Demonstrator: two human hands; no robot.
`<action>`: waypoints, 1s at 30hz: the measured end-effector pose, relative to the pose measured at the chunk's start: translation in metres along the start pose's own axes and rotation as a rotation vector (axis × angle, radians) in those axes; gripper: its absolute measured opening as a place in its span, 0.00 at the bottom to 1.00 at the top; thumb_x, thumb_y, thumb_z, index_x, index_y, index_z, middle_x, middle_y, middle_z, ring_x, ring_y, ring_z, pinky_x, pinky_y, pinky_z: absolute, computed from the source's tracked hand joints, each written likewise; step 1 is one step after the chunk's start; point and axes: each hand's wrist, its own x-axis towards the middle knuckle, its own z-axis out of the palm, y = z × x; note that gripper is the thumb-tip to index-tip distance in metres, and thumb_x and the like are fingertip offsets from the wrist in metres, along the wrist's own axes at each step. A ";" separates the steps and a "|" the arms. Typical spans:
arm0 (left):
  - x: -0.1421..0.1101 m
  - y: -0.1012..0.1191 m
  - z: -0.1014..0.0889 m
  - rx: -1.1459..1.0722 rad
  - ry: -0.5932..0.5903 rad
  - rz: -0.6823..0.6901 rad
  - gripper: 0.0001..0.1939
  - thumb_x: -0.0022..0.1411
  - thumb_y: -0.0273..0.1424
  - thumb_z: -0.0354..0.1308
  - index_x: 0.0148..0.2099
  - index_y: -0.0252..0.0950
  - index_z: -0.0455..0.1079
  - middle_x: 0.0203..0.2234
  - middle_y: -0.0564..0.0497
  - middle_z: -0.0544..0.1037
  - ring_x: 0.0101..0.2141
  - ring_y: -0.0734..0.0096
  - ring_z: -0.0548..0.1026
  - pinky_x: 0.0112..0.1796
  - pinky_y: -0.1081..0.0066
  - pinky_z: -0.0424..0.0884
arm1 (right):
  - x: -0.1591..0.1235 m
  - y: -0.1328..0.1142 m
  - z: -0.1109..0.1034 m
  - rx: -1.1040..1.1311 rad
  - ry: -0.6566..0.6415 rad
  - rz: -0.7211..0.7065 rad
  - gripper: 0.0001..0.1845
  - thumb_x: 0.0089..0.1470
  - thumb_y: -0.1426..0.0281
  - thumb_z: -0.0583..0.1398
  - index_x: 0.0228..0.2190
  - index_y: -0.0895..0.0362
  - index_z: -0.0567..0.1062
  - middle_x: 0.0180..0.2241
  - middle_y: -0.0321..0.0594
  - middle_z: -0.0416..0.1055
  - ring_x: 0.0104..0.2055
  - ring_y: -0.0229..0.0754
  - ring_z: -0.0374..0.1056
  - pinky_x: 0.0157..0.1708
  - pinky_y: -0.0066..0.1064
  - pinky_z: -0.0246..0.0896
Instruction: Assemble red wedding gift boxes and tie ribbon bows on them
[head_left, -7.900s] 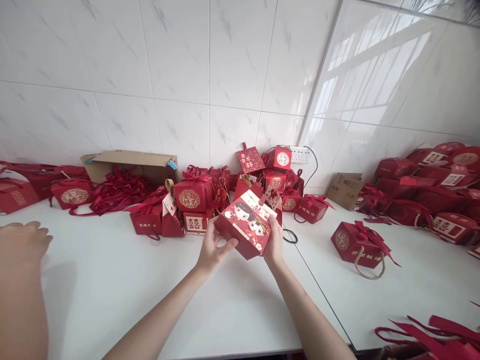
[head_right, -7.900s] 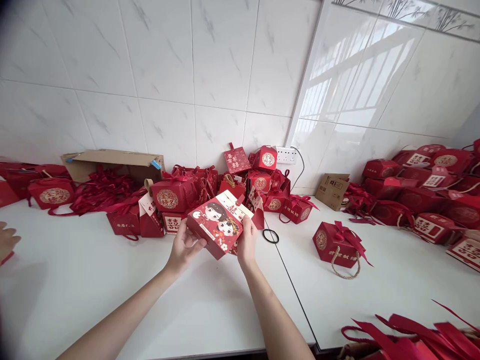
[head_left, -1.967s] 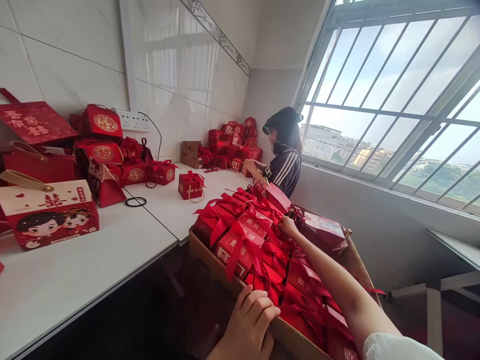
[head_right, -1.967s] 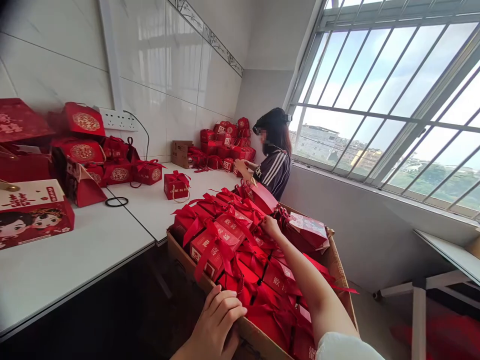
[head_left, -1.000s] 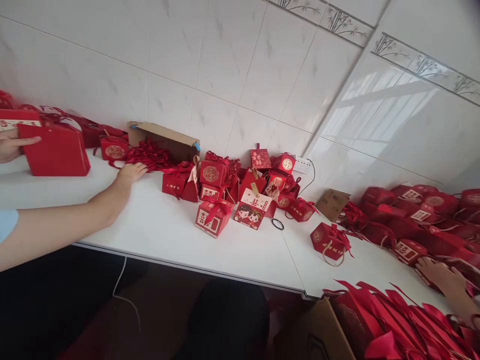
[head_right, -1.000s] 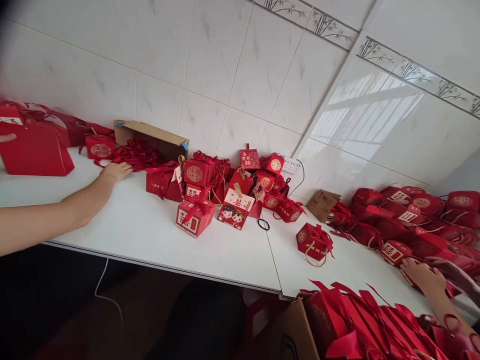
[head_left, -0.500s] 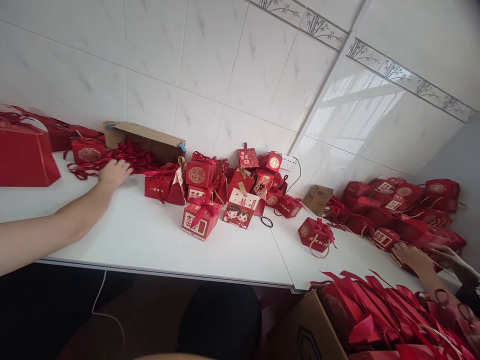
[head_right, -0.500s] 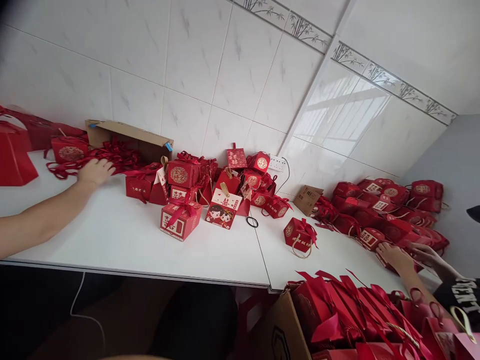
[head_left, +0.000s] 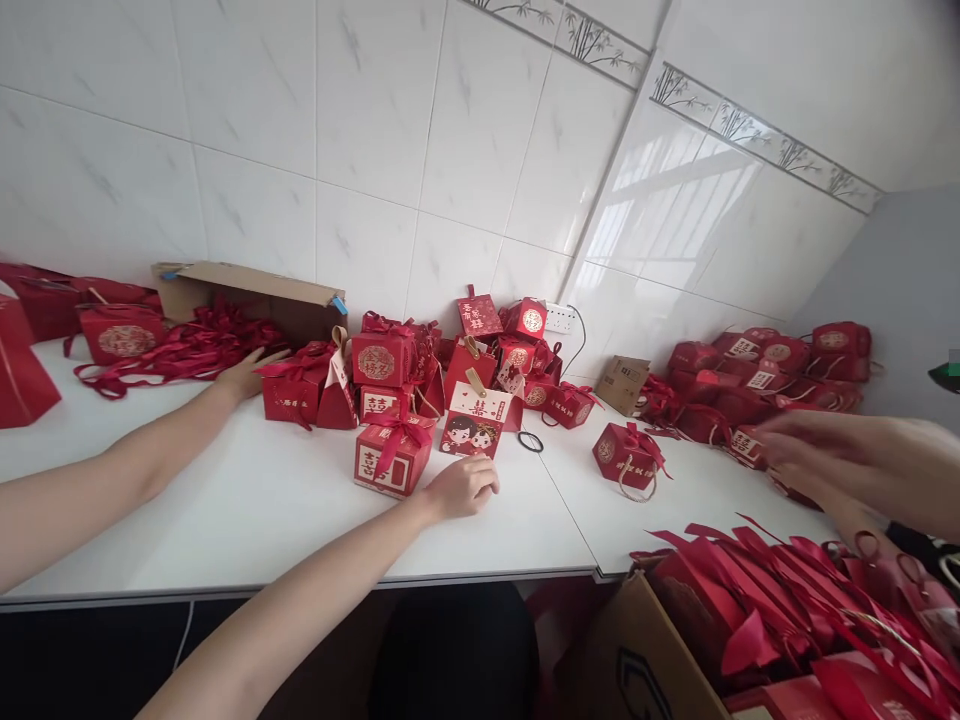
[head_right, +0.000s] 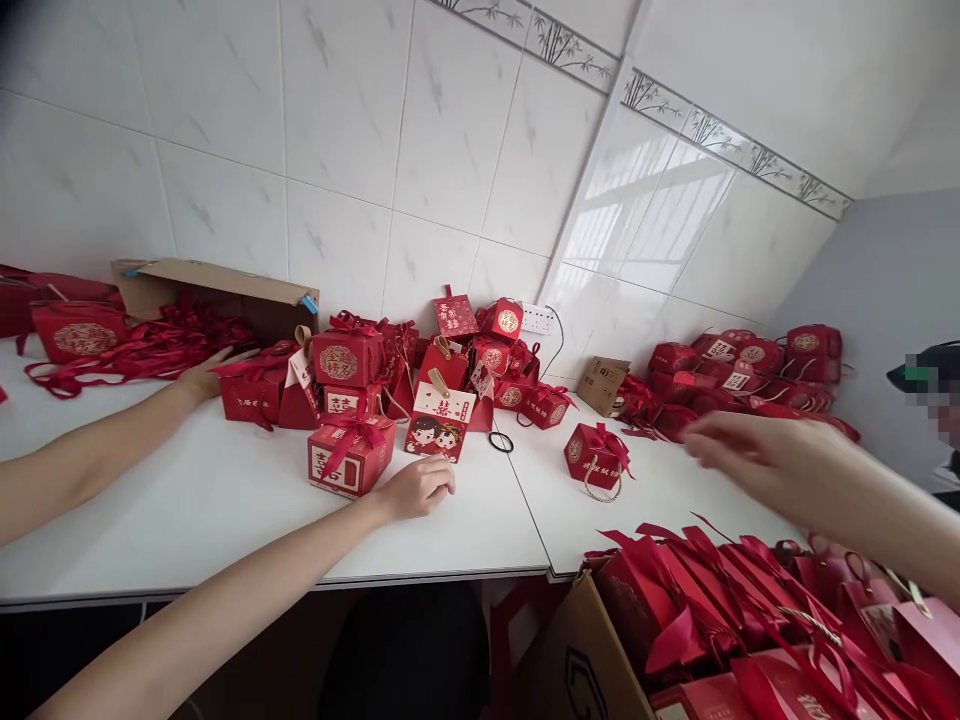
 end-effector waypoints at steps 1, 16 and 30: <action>-0.002 -0.004 -0.001 -0.004 0.014 -0.028 0.12 0.54 0.18 0.46 0.27 0.35 0.66 0.24 0.50 0.74 0.30 0.70 0.70 0.35 0.71 0.69 | 0.013 -0.020 0.003 0.025 -0.104 -0.048 0.07 0.56 0.62 0.58 0.31 0.49 0.75 0.29 0.38 0.75 0.29 0.40 0.71 0.29 0.31 0.65; -0.017 -0.033 -0.018 0.092 0.311 -0.422 0.11 0.51 0.18 0.48 0.35 0.37 0.63 0.31 0.48 0.71 0.37 0.64 0.72 0.39 0.61 0.72 | 0.145 -0.226 0.198 0.584 -0.155 -0.087 0.09 0.53 0.71 0.54 0.26 0.56 0.73 0.25 0.39 0.73 0.29 0.43 0.69 0.29 0.30 0.58; -0.008 -0.013 -0.024 0.075 0.382 -0.503 0.09 0.61 0.30 0.52 0.45 0.38 0.60 0.35 0.48 0.70 0.38 0.66 0.72 0.38 0.66 0.72 | 0.092 -0.244 0.244 1.126 0.212 -0.160 0.37 0.45 0.56 0.59 0.55 0.60 0.62 0.58 0.53 0.56 0.64 0.56 0.45 0.59 0.50 0.46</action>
